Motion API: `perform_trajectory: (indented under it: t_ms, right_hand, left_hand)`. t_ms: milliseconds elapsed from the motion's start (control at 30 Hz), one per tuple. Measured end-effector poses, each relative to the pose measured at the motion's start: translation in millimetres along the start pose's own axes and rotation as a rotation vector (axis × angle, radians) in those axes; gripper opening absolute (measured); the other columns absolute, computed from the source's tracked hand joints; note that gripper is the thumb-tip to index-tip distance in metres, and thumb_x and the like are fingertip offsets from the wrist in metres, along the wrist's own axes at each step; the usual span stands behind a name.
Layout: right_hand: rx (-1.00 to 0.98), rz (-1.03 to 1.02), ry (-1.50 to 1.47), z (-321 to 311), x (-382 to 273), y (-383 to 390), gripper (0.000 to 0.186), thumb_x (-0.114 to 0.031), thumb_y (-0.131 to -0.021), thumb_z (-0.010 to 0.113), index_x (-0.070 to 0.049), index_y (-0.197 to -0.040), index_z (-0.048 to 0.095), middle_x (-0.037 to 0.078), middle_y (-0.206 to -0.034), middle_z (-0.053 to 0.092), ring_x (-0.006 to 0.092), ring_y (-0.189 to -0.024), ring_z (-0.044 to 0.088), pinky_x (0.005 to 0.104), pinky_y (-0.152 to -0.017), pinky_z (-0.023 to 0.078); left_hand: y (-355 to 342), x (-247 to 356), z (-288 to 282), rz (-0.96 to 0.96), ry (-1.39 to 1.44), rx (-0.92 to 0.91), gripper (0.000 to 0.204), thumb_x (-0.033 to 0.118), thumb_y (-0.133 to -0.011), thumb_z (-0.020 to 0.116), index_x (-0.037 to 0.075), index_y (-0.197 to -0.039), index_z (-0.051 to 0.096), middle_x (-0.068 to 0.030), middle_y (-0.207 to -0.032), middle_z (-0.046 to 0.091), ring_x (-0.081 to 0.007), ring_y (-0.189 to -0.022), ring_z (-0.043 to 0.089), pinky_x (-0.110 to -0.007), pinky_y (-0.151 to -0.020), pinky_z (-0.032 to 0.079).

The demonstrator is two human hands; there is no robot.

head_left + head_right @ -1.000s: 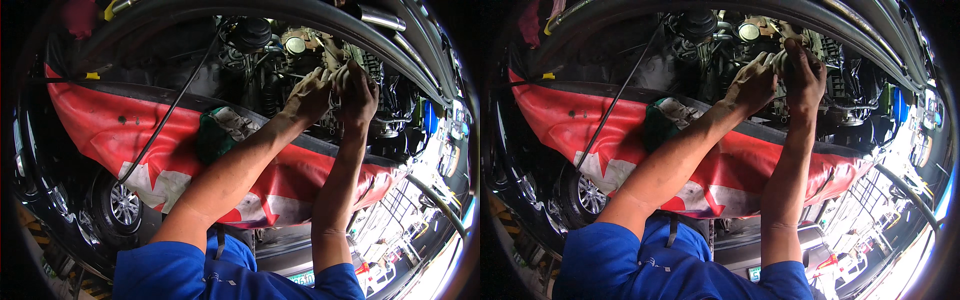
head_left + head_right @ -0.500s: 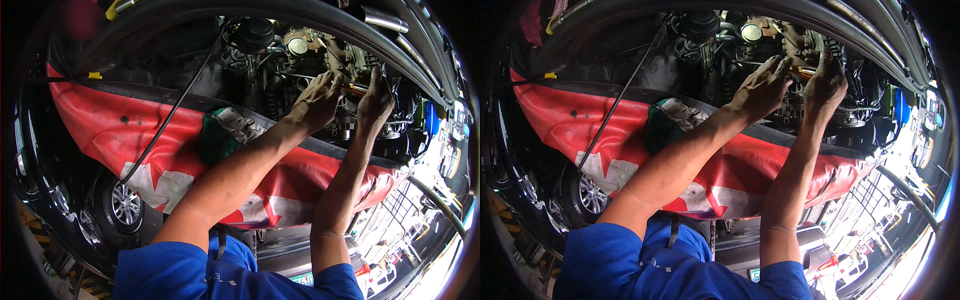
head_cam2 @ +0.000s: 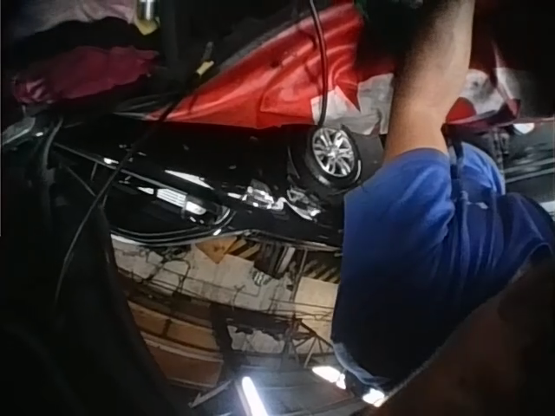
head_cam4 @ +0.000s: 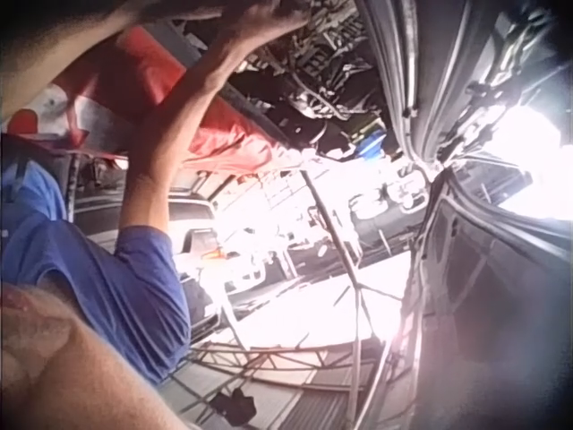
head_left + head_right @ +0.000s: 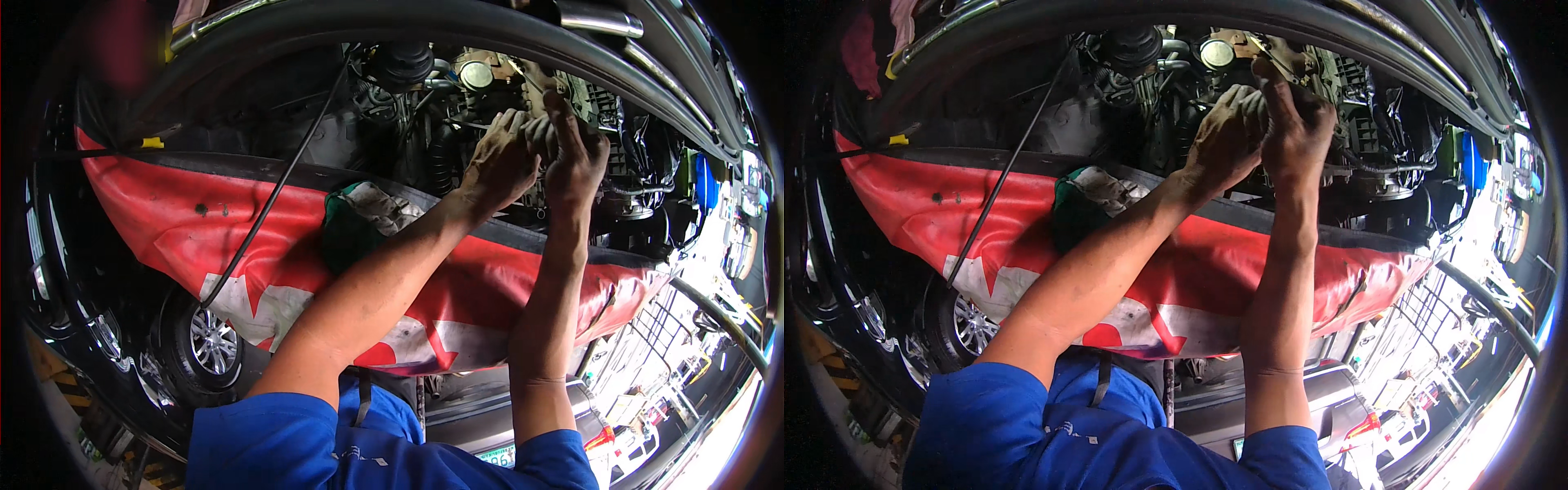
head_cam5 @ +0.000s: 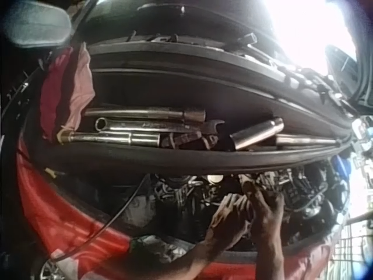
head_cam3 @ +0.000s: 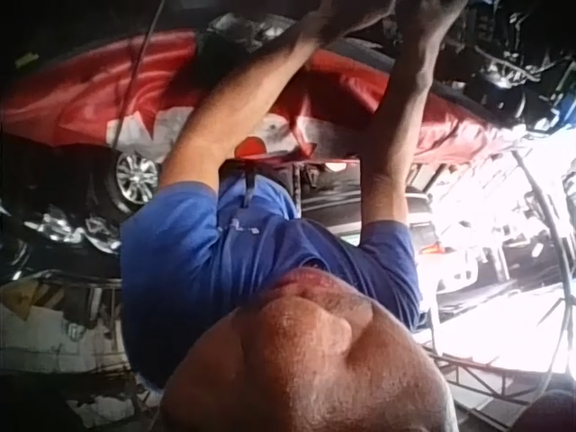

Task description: Inspecting and repairing internal components of a car engine using hand tools.

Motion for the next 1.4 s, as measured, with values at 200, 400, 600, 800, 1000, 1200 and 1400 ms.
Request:
perform_trajectory:
  t_ms: [200, 400, 600, 800, 1000, 1200, 1400]
  right_hand:
    - [-0.160, 0.014, 0.305, 13.3, -34.5, 1.3, 0.034, -0.026, -0.090, 0.070, 0.003, -0.075, 0.065, 0.001, -0.063, 0.053, 0.0094, -0.057, 0.044, 0.0278, -0.054, 0.036]
    - [-0.052, -0.313, 0.432, 18.2, -34.0, 3.9, 0.033, -0.028, -0.094, 0.063, 0.003, -0.082, 0.065, 0.012, -0.070, 0.057, 0.0234, -0.061, 0.050, 0.0330, -0.060, 0.043]
    - [0.139, -0.272, 0.573, -1.4, -31.9, -3.6, 0.038, -0.033, -0.098, 0.056, 0.003, -0.093, 0.067, 0.019, -0.085, 0.067, 0.0292, -0.078, 0.066, 0.0339, -0.077, 0.047]
    - [-0.240, 0.160, 0.088, 5.6, -34.6, 7.7, 0.043, -0.039, -0.096, 0.061, 0.000, -0.077, 0.059, -0.005, -0.070, 0.052, 0.0051, -0.069, 0.043, 0.0233, -0.061, 0.037]
    - [-0.074, 0.071, -0.120, -0.1, -18.8, 7.3, 0.047, -0.033, -0.097, 0.059, -0.005, -0.060, 0.051, -0.006, -0.056, 0.044, 0.0044, -0.052, 0.035, 0.0237, -0.049, 0.026]
    - [0.068, -0.152, -0.405, -3.2, -8.6, 4.7, 0.030, -0.015, -0.100, 0.043, 0.005, -0.105, 0.064, -0.002, -0.052, 0.030, 0.0096, -0.037, 0.026, 0.0268, -0.038, 0.026]
    - [0.239, -0.116, -0.467, 6.5, -17.4, 8.2, 0.041, -0.013, -0.097, 0.047, -0.001, -0.058, 0.050, 0.001, -0.047, 0.033, 0.0116, -0.037, 0.031, 0.0284, -0.039, 0.027]
  left_hand:
    - [4.1, -5.3, -7.7, -0.134, 0.163, 0.050, 0.016, 0.006, -0.082, 0.058, 0.002, -0.096, 0.055, -0.0165, -0.093, 0.056, -0.0370, -0.090, 0.054, -0.046, -0.081, 0.045]
    - [1.0, -9.8, -6.8, -0.120, 0.302, 0.027, 0.033, 0.011, -0.084, 0.060, 0.002, -0.114, 0.051, -0.0203, -0.104, 0.056, -0.0396, -0.099, 0.055, -0.049, -0.090, 0.044]
    - [-6.3, 20.2, -7.5, -0.006, 0.265, 0.100, 0.032, 0.016, -0.081, 0.064, 0.002, -0.108, 0.055, -0.0203, -0.106, 0.059, -0.0408, -0.100, 0.056, -0.045, -0.086, 0.045]
    - [-13.5, 4.2, -1.1, -0.095, 0.384, 0.085, 0.020, 0.013, -0.074, 0.069, 0.007, -0.092, 0.064, -0.0103, -0.079, 0.065, -0.0311, -0.076, 0.065, -0.040, -0.064, 0.052]
    - [-17.5, -2.4, 7.5, -0.063, 0.171, 0.069, 0.013, 0.025, -0.076, 0.067, 0.013, -0.080, 0.062, -0.0045, -0.066, 0.062, -0.0284, -0.062, 0.064, -0.040, -0.055, 0.050]
    - [-24.1, -0.7, 13.1, 0.074, 0.225, 0.090, 0.018, 0.026, -0.076, 0.067, 0.012, -0.077, 0.057, -0.0053, -0.064, 0.059, -0.0277, -0.057, 0.062, -0.037, -0.048, 0.049]
    - [-24.7, -10.8, 13.7, 0.099, 0.256, -0.020, 0.025, 0.033, -0.069, 0.074, 0.012, -0.077, 0.061, -0.0050, -0.068, 0.063, -0.0277, -0.061, 0.064, -0.035, -0.053, 0.052]
Point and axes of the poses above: each hand's wrist, its own y-axis away from the middle knuckle, its own z-axis out of the palm, x = y × z, the point moved 4 cm from there along -y, towards the middle knuckle
